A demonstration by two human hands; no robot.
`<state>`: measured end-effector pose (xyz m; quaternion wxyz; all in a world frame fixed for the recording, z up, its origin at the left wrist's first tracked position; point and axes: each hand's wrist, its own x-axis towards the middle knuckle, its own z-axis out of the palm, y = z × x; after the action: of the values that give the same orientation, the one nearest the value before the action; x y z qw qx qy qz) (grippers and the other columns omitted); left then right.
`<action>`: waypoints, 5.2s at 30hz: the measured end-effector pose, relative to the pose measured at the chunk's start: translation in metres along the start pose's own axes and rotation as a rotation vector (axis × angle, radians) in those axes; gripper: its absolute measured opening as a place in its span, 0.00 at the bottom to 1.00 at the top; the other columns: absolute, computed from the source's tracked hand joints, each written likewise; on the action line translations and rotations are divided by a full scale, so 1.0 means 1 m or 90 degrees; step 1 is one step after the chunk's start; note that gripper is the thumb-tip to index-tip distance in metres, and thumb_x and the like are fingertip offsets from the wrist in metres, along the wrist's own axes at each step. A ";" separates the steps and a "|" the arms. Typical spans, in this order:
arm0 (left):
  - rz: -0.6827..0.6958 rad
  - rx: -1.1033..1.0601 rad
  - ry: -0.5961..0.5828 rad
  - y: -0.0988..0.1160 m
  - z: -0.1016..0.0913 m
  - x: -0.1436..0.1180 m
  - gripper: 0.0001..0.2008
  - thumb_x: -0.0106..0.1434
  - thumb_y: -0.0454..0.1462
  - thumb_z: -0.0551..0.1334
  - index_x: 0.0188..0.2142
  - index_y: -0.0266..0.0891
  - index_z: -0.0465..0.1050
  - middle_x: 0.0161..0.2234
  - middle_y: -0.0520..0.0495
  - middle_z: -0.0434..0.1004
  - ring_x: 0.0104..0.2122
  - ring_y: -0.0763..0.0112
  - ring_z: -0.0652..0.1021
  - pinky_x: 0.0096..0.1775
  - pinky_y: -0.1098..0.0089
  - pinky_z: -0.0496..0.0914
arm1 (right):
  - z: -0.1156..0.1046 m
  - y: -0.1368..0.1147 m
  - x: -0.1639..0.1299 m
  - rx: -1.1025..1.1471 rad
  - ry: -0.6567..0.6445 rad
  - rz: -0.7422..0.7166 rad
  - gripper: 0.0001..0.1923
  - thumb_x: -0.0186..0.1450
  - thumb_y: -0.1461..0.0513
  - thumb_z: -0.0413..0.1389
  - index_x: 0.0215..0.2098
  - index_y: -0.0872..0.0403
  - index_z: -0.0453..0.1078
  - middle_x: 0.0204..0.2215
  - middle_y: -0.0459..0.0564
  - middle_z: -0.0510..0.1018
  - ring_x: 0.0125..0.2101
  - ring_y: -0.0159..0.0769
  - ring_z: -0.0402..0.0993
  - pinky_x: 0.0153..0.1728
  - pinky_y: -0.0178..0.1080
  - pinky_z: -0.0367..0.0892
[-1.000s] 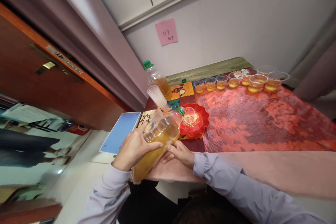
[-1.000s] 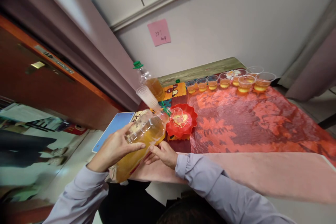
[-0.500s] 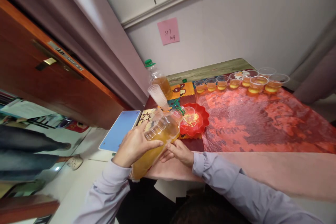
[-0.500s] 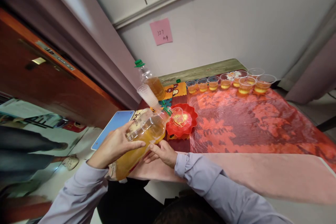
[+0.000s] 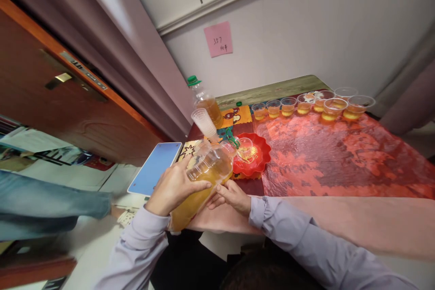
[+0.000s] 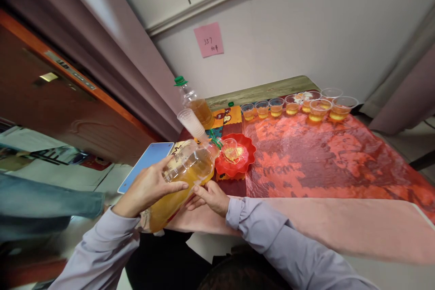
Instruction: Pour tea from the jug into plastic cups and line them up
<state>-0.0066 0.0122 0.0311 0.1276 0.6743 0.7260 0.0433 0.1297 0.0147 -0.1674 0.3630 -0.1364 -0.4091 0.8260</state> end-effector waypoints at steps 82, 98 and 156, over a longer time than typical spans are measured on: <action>-0.007 0.002 -0.017 0.001 -0.002 0.001 0.40 0.50 0.55 0.71 0.59 0.43 0.71 0.49 0.40 0.85 0.47 0.47 0.84 0.44 0.56 0.74 | 0.000 0.000 0.000 -0.007 -0.007 0.000 0.40 0.61 0.33 0.61 0.49 0.60 0.74 0.35 0.58 0.83 0.35 0.42 0.84 0.44 0.50 0.80; 0.056 -0.132 0.105 -0.040 0.035 0.002 0.50 0.48 0.55 0.75 0.66 0.38 0.67 0.63 0.34 0.75 0.61 0.46 0.77 0.61 0.49 0.71 | -0.005 -0.004 0.000 -0.057 0.061 -0.049 0.39 0.59 0.35 0.65 0.51 0.56 0.68 0.33 0.51 0.82 0.30 0.38 0.83 0.33 0.41 0.80; -0.019 -0.288 0.473 -0.083 0.119 -0.035 0.56 0.51 0.66 0.66 0.70 0.36 0.61 0.64 0.29 0.71 0.61 0.40 0.75 0.63 0.45 0.68 | -0.174 -0.226 -0.021 -1.138 0.583 -0.240 0.33 0.59 0.35 0.62 0.42 0.55 0.79 0.65 0.67 0.68 0.64 0.61 0.65 0.66 0.66 0.52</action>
<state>-0.0558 -0.0429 -0.0986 0.0027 0.5573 0.7045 0.4394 0.3457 0.1907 -0.1033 0.3739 -0.5937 -0.7123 0.0166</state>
